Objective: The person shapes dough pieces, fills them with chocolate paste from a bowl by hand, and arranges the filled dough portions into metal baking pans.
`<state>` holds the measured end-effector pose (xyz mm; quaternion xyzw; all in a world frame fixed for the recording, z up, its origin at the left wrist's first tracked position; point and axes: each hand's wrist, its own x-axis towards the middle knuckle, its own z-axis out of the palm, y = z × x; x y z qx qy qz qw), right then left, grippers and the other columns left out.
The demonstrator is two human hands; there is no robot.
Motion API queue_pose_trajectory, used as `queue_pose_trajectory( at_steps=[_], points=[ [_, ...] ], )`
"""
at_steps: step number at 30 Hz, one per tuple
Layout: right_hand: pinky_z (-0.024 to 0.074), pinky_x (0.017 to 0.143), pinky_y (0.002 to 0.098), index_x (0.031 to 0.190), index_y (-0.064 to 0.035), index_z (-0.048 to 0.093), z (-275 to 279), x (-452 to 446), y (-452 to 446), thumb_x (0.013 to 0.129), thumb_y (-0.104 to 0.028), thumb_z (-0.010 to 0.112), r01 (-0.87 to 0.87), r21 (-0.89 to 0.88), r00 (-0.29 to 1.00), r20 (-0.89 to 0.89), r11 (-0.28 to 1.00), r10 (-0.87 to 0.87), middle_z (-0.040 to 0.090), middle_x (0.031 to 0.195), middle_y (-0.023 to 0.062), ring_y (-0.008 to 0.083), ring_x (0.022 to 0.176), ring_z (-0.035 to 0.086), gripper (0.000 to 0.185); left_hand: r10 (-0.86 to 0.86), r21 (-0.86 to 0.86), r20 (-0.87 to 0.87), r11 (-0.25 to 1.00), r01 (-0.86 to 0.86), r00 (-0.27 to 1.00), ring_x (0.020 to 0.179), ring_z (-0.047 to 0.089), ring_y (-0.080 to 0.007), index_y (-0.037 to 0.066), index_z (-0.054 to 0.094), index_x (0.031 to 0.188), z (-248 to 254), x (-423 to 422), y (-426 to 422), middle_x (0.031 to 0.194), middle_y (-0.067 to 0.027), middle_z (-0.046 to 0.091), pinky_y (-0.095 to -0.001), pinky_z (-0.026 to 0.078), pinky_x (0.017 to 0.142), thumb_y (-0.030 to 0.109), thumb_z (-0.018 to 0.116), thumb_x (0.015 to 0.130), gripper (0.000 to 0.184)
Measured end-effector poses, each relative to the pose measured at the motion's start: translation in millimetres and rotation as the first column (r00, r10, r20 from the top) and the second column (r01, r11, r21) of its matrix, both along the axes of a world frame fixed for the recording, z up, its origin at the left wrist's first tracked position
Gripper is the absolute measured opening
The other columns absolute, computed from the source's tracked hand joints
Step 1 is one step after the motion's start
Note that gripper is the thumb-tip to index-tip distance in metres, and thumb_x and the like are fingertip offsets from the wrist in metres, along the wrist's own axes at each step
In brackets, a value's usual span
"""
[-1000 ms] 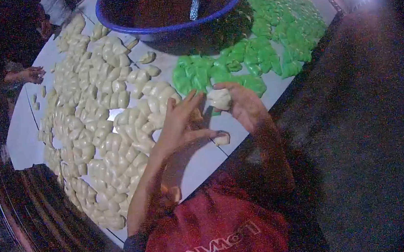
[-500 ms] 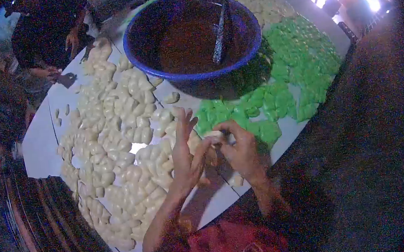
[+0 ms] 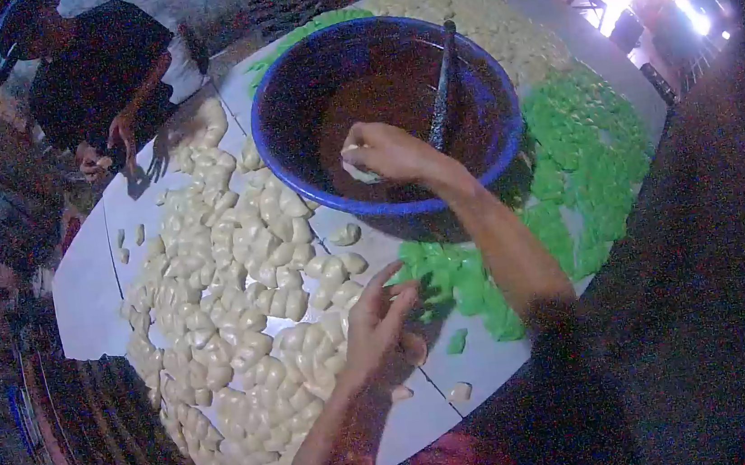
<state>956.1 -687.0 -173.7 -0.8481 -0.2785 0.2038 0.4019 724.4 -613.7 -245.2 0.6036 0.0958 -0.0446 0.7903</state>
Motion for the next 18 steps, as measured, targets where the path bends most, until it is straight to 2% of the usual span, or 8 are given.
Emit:
queue_pose_trajectory(
  at_steps=[3,6,8,10,11,14,15,18],
  points=[
    [0.0493,0.076,0.0358,0.104,-0.0022,0.062,-47,38,13,0.09,-0.025,0.055,-0.171,-0.427,0.964,0.114,0.888,0.241,0.066,0.091,0.0105,0.0219,0.087,0.063,0.028,-0.014,-0.005,-0.033,1.0,0.014,0.999,0.088,0.063,-0.0115,0.001,0.049,0.135,-11,-6,18,0.112,-0.0133,0.067,-0.0236,0.05,0.075,0.021,0.063,0.094,0.048],
    [0.05,0.075,0.0368,0.104,-0.0029,0.064,-74,40,20,0.088,-0.025,0.055,-0.468,-0.55,0.838,-0.029,0.692,0.544,0.067,0.093,0.0116,0.0237,0.086,0.064,0.029,-0.053,0.022,-0.108,0.998,0.056,0.993,0.091,0.06,-0.0123,0.0,0.05,0.133,-3,-10,31,0.11,-0.0107,0.066,-0.0256,0.049,0.078,0.018,0.062,0.094,0.046],
    [0.0505,0.074,0.037,0.104,-0.0029,0.064,-56,30,20,0.088,-0.025,0.056,-0.374,-0.453,0.923,-0.093,0.809,0.374,0.067,0.093,0.012,0.0236,0.085,0.064,0.029,-0.048,0.06,-0.089,0.997,0.054,0.995,0.088,0.06,-0.0128,-0.001,0.051,0.132,-7,-12,35,0.105,-0.0098,0.066,-0.0269,0.049,0.078,0.018,0.064,0.093,0.045],
    [0.0505,0.071,0.0361,0.102,-0.0027,0.065,-58,32,18,0.087,-0.025,0.057,-0.314,-0.462,0.948,-0.109,0.83,0.298,0.067,0.091,0.0111,0.0211,0.08,0.063,0.029,0.015,-0.174,-0.178,0.984,-0.046,0.984,0.087,0.061,-0.0129,-0.001,0.052,0.131,-4,-15,31,0.101,-0.0092,0.066,-0.0272,0.05,0.078,0.018,0.064,0.093,0.044],
    [0.0503,0.07,0.0356,0.101,-0.0026,0.066,-66,35,17,0.087,-0.025,0.057,-0.314,-0.435,0.948,-0.101,0.844,0.301,0.067,0.091,0.0103,0.0201,0.079,0.062,0.028,0.031,-0.283,-0.223,0.954,-0.095,0.974,0.086,0.061,-0.013,0.0,0.053,0.13,-2,-16,30,0.099,-0.0088,0.066,-0.0273,0.05,0.078,0.019,0.065,0.093,0.044],
    [0.0496,0.07,0.0354,0.098,-0.0025,0.066,-57,39,13,0.088,-0.025,0.058,-0.303,-0.283,0.951,-0.153,0.91,0.269,0.066,0.088,0.0051,0.0174,0.079,0.061,0.026,-0.012,-0.101,-0.16,0.995,-0.005,0.987,0.089,0.06,-0.012,-0.002,0.055,0.127,7,-11,38,0.104,-0.0096,0.065,-0.0246,0.048,0.076,0.018,0.062,0.094,0.039],
    [0.0461,0.058,0.0332,0.088,-0.0043,0.067,-53,29,8,0.091,-0.02,0.057,-0.144,0.104,0.963,-0.216,0.984,0.164,0.065,0.081,0.0036,0.0138,0.068,0.059,0.019,-0.029,-0.081,-0.177,0.997,0.015,0.984,0.09,0.059,-0.0112,-0.002,0.055,0.127,15,-10,39,0.107,-0.0098,0.065,-0.0227,0.048,0.074,0.016,0.061,0.095,0.037],
    [0.0496,0.059,0.0274,0.092,-0.006,0.062,-2,-11,6,0.096,-0.023,0.057,0.158,0.44,0.812,-0.567,0.884,0.137,0.062,0.08,0.0012,0.0102,0.068,0.059,0.018,0.041,-0.029,0.028,0.999,-0.04,0.999,0.1,0.061,-0.014,-0.001,0.055,0.128,4,-1,41,0.112,-0.0116,0.065,-0.0262,0.049,0.083,0.023,0.061,0.095,0.041]
  ],
)
